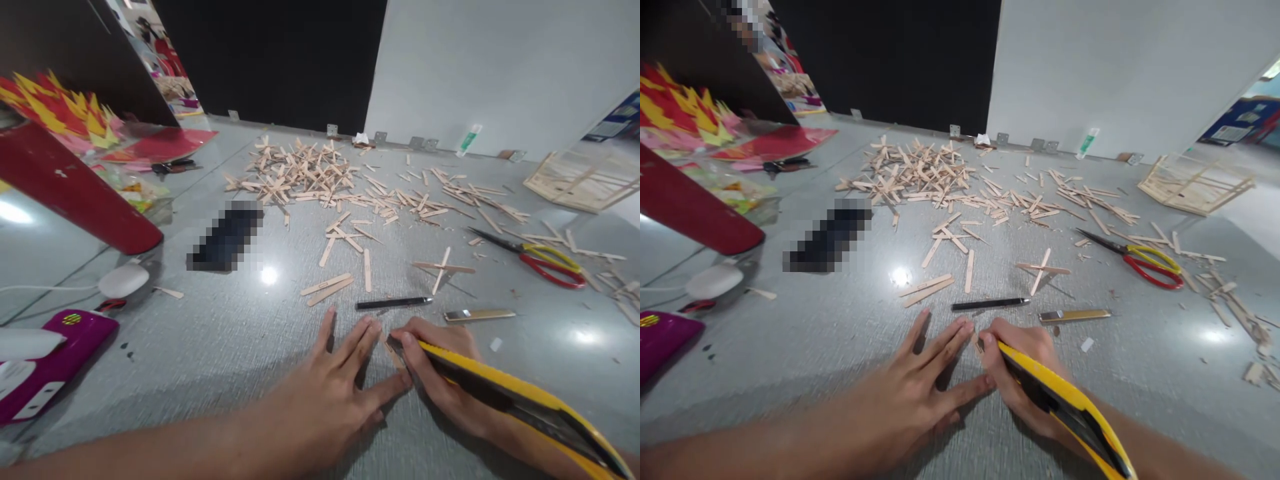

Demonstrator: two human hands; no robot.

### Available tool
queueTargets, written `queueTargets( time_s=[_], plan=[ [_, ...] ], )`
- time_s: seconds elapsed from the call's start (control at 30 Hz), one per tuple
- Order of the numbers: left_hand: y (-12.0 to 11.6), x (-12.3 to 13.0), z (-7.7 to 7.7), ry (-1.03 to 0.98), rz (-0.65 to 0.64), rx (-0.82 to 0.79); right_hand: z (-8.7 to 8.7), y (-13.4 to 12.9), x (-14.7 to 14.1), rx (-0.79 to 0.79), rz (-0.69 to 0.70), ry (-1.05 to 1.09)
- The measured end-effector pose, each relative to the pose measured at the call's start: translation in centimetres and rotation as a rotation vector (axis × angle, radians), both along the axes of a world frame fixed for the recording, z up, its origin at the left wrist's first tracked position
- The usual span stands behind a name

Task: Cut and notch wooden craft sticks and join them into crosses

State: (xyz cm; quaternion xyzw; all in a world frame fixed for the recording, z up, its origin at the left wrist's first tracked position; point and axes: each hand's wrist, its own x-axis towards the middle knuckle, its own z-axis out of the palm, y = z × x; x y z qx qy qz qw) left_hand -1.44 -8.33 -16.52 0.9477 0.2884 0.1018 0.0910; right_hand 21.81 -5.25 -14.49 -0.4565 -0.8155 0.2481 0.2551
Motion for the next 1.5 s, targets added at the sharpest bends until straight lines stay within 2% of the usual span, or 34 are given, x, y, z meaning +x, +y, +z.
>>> queueTargets(
  time_s=[0.3,0.53,0.7,0.9,1.1,1.33,1.5],
  plan=[
    [-0.1,0.1,-0.1,-0.006,0.005,0.025,-1.0,0.0,0.6,0.088,0.084,-0.025],
    [0.1,0.1,0.4,0.031,-0.01,0.005,-1.1,-0.3,0.9,0.138,0.069,-0.042],
    [0.2,0.3,0.5,0.028,-0.043,0.013,-0.6,-0.3,0.7,0.1,0.043,0.0],
    [0.2,0.5,0.9,0.001,-0.026,-0.02,0.2,0.1,0.2,0.012,-0.112,0.187],
    [0.3,0.5,1.5,-0.004,0.015,-0.062,0.8,0.2,-0.1,-0.144,-0.099,0.174],
    [0.2,0.4,1.5,-0.004,0.011,-0.042,0.3,0.2,0.0,-0.098,-0.041,0.189],
    [0.2,0.5,1.3,0.003,0.011,-0.009,0.1,0.3,-0.2,-0.063,-0.054,0.186]
  ],
)
